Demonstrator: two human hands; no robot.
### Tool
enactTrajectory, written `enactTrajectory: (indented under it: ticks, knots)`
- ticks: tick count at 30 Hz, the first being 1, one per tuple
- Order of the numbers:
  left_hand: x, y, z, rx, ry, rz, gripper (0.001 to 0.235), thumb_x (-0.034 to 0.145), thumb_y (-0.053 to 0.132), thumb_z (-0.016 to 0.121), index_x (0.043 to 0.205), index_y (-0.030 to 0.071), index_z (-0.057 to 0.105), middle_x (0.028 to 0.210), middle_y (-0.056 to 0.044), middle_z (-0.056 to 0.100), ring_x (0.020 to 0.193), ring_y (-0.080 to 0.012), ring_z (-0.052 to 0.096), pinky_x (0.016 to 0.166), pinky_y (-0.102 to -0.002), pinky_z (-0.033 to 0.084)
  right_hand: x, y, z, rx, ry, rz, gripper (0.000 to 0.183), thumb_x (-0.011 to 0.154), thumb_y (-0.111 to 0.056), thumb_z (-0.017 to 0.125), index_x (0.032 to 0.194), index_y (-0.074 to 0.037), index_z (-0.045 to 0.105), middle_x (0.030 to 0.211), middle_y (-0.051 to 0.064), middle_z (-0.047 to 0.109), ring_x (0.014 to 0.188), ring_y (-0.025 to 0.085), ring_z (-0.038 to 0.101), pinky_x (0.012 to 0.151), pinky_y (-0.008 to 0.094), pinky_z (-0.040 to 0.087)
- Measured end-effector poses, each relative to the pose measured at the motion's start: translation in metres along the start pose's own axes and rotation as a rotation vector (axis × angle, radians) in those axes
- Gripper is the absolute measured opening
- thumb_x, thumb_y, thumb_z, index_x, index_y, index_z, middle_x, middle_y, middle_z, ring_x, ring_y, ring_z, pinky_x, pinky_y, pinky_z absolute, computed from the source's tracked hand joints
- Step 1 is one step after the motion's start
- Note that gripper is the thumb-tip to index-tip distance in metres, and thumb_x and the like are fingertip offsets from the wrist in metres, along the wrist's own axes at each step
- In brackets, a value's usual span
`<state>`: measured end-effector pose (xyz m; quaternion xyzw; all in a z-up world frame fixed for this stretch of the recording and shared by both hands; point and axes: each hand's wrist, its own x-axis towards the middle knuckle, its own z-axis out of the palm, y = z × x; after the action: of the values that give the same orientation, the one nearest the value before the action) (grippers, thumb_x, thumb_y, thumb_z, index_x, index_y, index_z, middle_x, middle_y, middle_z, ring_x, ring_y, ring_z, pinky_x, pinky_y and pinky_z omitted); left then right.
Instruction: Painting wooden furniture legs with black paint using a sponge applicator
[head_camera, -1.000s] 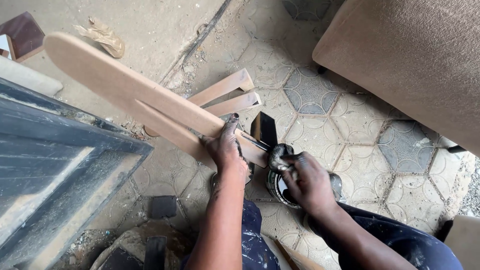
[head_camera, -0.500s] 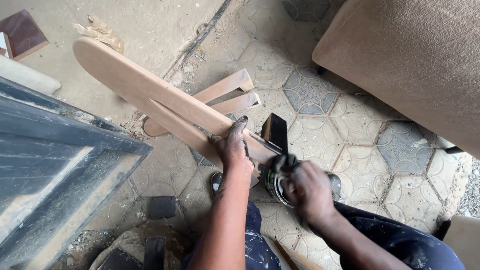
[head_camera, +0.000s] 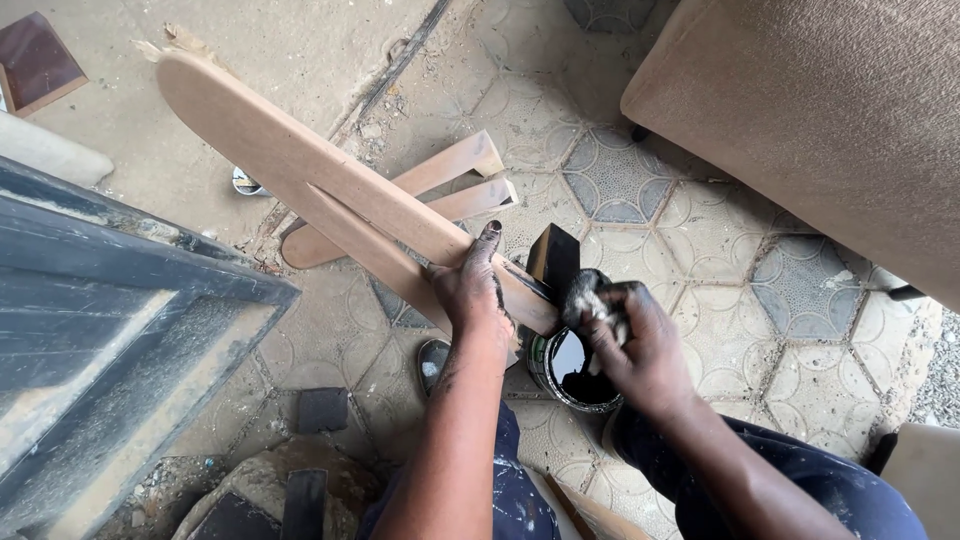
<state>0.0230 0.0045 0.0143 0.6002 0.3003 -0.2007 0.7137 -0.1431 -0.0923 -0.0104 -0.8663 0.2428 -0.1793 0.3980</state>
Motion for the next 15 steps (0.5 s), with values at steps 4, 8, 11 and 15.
enactTrajectory:
  ticks: [4, 8, 11, 15]
  knots:
    - [0.026, -0.023, 0.000, 0.010, 0.023, 0.045, 0.078, 0.079, 0.019, 0.087, 0.139, -0.004, 0.042, 0.130, -0.025, 0.056, 0.132, -0.0359, 0.055, 0.112, -0.046, 0.043, -0.010, 0.012, 0.006, 0.012, -0.044, 0.104, 0.025, 0.088, -0.023, 0.078, 0.105, -0.009, 0.067, 0.079, 0.021, 0.063, 0.073, 0.042, 0.071, 0.067, 0.050, 0.057]
    - [0.041, -0.037, 0.003, -0.017, 0.065, 0.134, 0.076, 0.075, 0.016, 0.089, 0.133, -0.006, 0.045, 0.123, -0.025, 0.058, 0.126, -0.0342, 0.059, 0.109, -0.046, 0.046, -0.025, 0.016, 0.013, -0.097, -0.275, 0.165, 0.021, 0.077, -0.024, 0.076, 0.096, -0.016, 0.071, 0.077, 0.011, 0.072, 0.073, 0.035, 0.074, 0.065, 0.049, 0.058]
    - [0.035, -0.034, 0.008, -0.049, 0.078, 0.136, 0.073, 0.074, 0.011, 0.087, 0.132, -0.006, 0.046, 0.119, -0.022, 0.058, 0.121, -0.0319, 0.062, 0.106, -0.045, 0.048, -0.032, 0.014, 0.028, -0.127, -0.242, -0.198, 0.015, 0.079, -0.019, 0.076, 0.088, -0.009, 0.070, 0.077, 0.015, 0.068, 0.071, 0.039, 0.073, 0.060, 0.048, 0.059]
    - [0.019, -0.024, 0.012, -0.134, 0.071, 0.068, 0.073, 0.075, 0.012, 0.085, 0.134, -0.005, 0.044, 0.120, -0.024, 0.057, 0.118, -0.0322, 0.061, 0.103, -0.047, 0.049, -0.038, 0.024, 0.049, -0.317, -0.204, -0.525, 0.018, 0.075, -0.016, 0.079, 0.087, -0.009, 0.068, 0.083, 0.010, 0.062, 0.077, 0.034, 0.069, 0.063, 0.044, 0.059]
